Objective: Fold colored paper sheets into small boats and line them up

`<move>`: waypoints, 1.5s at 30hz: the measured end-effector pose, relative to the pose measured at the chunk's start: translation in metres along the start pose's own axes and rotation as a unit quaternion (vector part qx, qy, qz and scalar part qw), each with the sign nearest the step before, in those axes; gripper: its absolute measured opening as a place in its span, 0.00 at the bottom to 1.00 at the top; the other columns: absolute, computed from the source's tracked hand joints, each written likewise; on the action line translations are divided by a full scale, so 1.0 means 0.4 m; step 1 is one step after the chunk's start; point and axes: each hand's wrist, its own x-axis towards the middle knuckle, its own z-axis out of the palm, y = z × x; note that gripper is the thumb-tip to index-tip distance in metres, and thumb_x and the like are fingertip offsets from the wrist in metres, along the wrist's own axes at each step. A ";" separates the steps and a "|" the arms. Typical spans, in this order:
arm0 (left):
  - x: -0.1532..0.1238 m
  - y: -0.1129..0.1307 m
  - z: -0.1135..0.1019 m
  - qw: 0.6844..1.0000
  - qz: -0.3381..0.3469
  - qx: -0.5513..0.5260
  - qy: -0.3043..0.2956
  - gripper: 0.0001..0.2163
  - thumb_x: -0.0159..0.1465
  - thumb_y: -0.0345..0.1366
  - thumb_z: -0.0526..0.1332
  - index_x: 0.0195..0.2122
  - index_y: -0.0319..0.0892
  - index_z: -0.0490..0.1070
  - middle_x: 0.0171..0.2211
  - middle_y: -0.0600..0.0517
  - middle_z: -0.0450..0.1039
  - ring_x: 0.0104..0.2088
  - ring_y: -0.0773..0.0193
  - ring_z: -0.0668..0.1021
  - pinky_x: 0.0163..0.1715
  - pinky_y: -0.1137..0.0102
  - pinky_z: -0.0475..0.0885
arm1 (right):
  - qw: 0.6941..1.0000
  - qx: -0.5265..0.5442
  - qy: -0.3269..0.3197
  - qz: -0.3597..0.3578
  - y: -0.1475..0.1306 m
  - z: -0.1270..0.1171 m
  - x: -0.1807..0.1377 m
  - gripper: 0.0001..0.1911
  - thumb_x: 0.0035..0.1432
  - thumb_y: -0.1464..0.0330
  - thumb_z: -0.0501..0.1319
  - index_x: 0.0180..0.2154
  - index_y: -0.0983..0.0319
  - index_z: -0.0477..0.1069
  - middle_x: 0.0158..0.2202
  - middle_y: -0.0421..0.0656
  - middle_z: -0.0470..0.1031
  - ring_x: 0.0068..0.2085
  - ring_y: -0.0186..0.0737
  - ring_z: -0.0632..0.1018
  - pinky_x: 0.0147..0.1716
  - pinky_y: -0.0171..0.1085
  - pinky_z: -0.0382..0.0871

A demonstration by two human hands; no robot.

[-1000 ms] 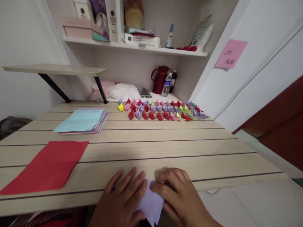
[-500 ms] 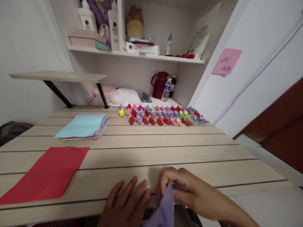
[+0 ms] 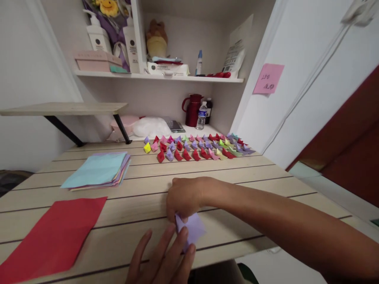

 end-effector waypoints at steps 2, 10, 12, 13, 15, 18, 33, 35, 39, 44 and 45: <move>-0.005 0.004 0.012 1.000 -0.001 -0.005 -0.020 0.16 0.70 0.49 0.52 0.50 0.53 0.75 0.52 0.57 0.78 0.69 0.61 0.57 0.70 0.53 0.42 | 0.999 -0.022 -0.002 -0.029 -0.015 0.001 0.006 0.12 0.50 0.78 0.68 0.25 0.54 0.78 0.22 0.33 0.75 0.31 0.39 0.75 0.40 0.42 0.62; -0.069 0.044 0.041 0.998 -0.060 0.018 -0.014 0.16 0.72 0.36 0.48 0.50 0.52 0.74 0.49 0.59 0.80 0.68 0.67 0.59 0.70 0.60 0.47 | 0.943 0.050 0.323 0.059 -0.030 0.101 -0.081 0.21 0.61 0.73 0.62 0.56 0.59 0.70 0.58 0.50 0.70 0.54 0.47 0.74 0.54 0.44 0.67; -0.072 0.063 0.043 0.996 -0.081 0.026 -0.005 0.15 0.71 0.36 0.50 0.51 0.52 0.74 0.48 0.58 0.81 0.65 0.66 0.65 0.69 0.59 0.49 | 0.916 0.126 0.367 0.102 -0.071 0.158 -0.111 0.18 0.67 0.72 0.56 0.57 0.60 0.69 0.56 0.48 0.73 0.54 0.42 0.74 0.55 0.40 0.68; -0.073 0.070 0.043 0.996 -0.087 0.029 -0.008 0.15 0.71 0.37 0.50 0.51 0.52 0.74 0.48 0.58 0.81 0.62 0.64 0.68 0.69 0.58 0.49 | 0.910 0.153 0.371 0.108 -0.094 0.191 -0.123 0.17 0.68 0.70 0.54 0.56 0.60 0.70 0.56 0.48 0.73 0.54 0.41 0.75 0.55 0.38 0.68; -0.071 0.074 0.036 0.995 -0.085 0.038 -0.028 0.14 0.71 0.38 0.51 0.52 0.52 0.74 0.49 0.56 0.80 0.56 0.61 0.74 0.68 0.55 0.48 | 0.908 0.152 0.373 0.118 -0.135 0.263 -0.139 0.21 0.68 0.62 0.57 0.59 0.62 0.67 0.59 0.50 0.71 0.58 0.44 0.72 0.59 0.40 0.67; -0.057 0.043 0.007 0.995 -0.035 0.040 -0.086 0.15 0.71 0.42 0.52 0.54 0.52 0.72 0.51 0.56 0.79 0.51 0.60 0.77 0.67 0.57 0.48 | 0.924 0.070 0.356 0.118 -0.161 0.353 -0.143 0.39 0.62 0.49 0.58 0.64 0.69 0.61 0.64 0.58 0.64 0.65 0.57 0.64 0.63 0.55 0.60; -0.012 -0.017 -0.033 0.992 -0.070 -0.038 -0.102 0.17 0.71 0.42 0.49 0.51 0.44 0.73 0.52 0.53 0.78 0.53 0.63 0.75 0.61 0.63 0.55 | 0.872 0.178 0.434 0.142 -0.186 0.355 -0.163 0.07 0.65 0.63 0.62 0.42 0.58 0.72 0.50 0.45 0.78 0.55 0.44 0.74 0.56 0.45 0.65; -0.008 -0.029 -0.045 0.990 -0.052 -0.051 -0.122 0.16 0.70 0.42 0.52 0.53 0.44 0.72 0.53 0.54 0.78 0.54 0.64 0.75 0.57 0.64 0.59 | 0.861 0.195 0.447 0.144 -0.188 0.356 -0.159 0.04 0.66 0.67 0.60 0.42 0.58 0.72 0.50 0.44 0.77 0.54 0.43 0.74 0.54 0.44 0.66; 0.015 -0.047 -0.066 0.985 -0.059 -0.074 -0.145 0.12 0.66 0.36 0.57 0.50 0.47 0.71 0.50 0.55 0.79 0.51 0.64 0.77 0.50 0.63 0.67 | 0.840 0.202 0.471 0.176 -0.191 0.358 -0.149 0.07 0.65 0.74 0.57 0.42 0.57 0.71 0.49 0.43 0.76 0.52 0.43 0.73 0.52 0.45 0.65; 0.038 -0.030 -0.062 0.969 -0.152 -0.111 -0.159 0.03 0.65 0.34 0.58 0.35 0.49 0.70 0.45 0.56 0.81 0.46 0.61 0.80 0.44 0.60 0.72 | 0.824 0.207 0.482 0.213 -0.194 0.357 -0.139 0.07 0.64 0.74 0.59 0.40 0.56 0.71 0.48 0.42 0.76 0.51 0.44 0.74 0.50 0.46 0.65; 0.040 -0.026 -0.061 0.966 -0.168 -0.116 -0.160 0.03 0.65 0.35 0.58 0.33 0.49 0.68 0.44 0.56 0.81 0.45 0.61 0.80 0.43 0.60 0.72 | 0.824 0.208 0.480 0.217 -0.194 0.356 -0.138 0.07 0.63 0.74 0.59 0.40 0.56 0.71 0.49 0.42 0.76 0.51 0.45 0.74 0.50 0.46 0.65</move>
